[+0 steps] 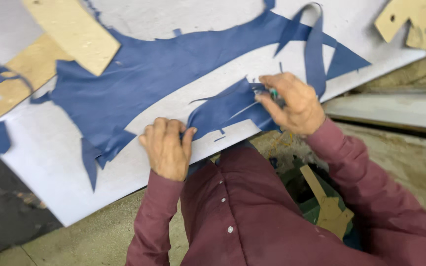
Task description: The person uses a rotary cutter to cut blue fabric on a white table, following cardboard templates. They repeatedly position templates, cut along edges, remove cut pieces, and reposition the fabric to continue cutting additional shapes.
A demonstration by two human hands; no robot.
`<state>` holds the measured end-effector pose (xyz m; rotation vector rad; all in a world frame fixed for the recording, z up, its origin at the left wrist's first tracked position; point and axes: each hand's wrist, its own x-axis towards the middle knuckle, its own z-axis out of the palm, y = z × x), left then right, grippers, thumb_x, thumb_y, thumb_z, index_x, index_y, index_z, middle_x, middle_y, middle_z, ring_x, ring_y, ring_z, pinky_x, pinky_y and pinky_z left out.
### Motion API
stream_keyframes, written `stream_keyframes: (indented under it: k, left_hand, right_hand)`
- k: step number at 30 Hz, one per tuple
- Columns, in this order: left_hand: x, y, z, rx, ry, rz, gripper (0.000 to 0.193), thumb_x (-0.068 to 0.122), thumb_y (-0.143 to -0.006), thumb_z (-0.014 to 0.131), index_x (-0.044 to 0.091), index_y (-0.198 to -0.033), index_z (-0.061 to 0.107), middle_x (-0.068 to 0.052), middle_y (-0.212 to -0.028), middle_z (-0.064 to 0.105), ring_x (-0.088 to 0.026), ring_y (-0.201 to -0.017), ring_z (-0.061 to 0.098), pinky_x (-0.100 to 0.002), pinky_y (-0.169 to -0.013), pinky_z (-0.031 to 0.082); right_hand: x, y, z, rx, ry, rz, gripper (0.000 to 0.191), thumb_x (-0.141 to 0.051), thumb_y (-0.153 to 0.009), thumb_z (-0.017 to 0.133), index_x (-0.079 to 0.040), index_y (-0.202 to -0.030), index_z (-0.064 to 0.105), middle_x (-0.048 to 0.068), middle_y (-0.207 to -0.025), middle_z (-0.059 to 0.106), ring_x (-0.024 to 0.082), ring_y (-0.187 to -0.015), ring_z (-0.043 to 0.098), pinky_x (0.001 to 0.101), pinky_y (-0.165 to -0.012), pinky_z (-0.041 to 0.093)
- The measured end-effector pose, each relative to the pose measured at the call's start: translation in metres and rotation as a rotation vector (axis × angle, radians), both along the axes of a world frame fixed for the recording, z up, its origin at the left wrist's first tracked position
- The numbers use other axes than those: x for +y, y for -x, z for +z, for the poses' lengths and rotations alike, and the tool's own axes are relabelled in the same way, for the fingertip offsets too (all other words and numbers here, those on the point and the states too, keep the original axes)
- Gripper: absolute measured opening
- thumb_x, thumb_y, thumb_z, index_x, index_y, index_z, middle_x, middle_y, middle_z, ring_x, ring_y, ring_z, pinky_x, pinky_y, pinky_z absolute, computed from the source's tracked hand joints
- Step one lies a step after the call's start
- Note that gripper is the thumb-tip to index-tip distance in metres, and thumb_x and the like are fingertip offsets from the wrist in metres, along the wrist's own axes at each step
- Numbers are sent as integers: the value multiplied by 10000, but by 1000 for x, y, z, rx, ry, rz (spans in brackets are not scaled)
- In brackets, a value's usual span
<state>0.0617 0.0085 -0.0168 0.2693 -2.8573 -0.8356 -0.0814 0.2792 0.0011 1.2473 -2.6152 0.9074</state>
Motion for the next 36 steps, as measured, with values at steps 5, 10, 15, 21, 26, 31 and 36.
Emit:
stream_keyframes:
  k: [5,10,15,21,26,31,36]
  left_hand:
    - [-50,-43,27,97,-500,252,174,44,-916,696,29,-996,542,-125,-1051,674,-277,-767,631,-381,-688,517]
    - [-77,-94,56,199,-158,17,387,-54,-925,651,0,-1307,621,-141,-835,658,-333,-761,645,-462,-725,527]
    - [-144,-168,53,146,-391,346,439,-33,-976,623,28,-1408,576,-146,-1131,775,-205,-1014,782,-308,-789,619]
    - [-219,-171,22,426,-818,735,469,-36,-957,698,-22,-1410,576,-229,-1253,746,-263,-1122,764,-336,-952,655]
    - [-256,-180,3,439,-608,752,675,4,-977,703,-32,-1554,355,-272,-1434,599,-302,-1271,657,-356,-1041,565]
    - [-195,-250,-7,481,3,740,258,18,-1007,731,31,-1242,626,-182,-1177,711,-271,-1073,726,-345,-938,630]
    - [-94,-193,5,366,-256,289,186,46,-894,766,17,-1073,724,-119,-1005,738,-252,-908,713,-347,-809,582]
  right_hand:
    - [-77,-44,34,-196,-18,-48,465,-115,-858,836,-12,-1264,633,159,-1133,715,236,-723,626,355,-636,537]
    - [-183,-65,34,-303,192,538,530,-135,-819,766,24,-1290,581,214,-1276,654,389,-1062,695,431,-813,593]
    - [-273,-47,27,-492,-281,742,204,-181,-887,765,-86,-1067,781,98,-924,807,246,-725,773,360,-691,609]
    - [-417,-21,53,-226,-134,674,233,-271,-958,797,-65,-1065,784,120,-865,746,257,-722,699,415,-664,557]
    - [-469,-38,62,268,54,452,182,-152,-1025,776,-68,-1175,716,104,-968,735,288,-877,689,455,-770,535]
    - [-279,-112,51,-292,128,259,266,-121,-976,738,-39,-1228,708,74,-950,754,92,-644,625,257,-560,498]
    - [-137,-190,-11,-809,-86,-176,289,-179,-865,754,-72,-1133,759,51,-801,769,99,-658,686,266,-603,564]
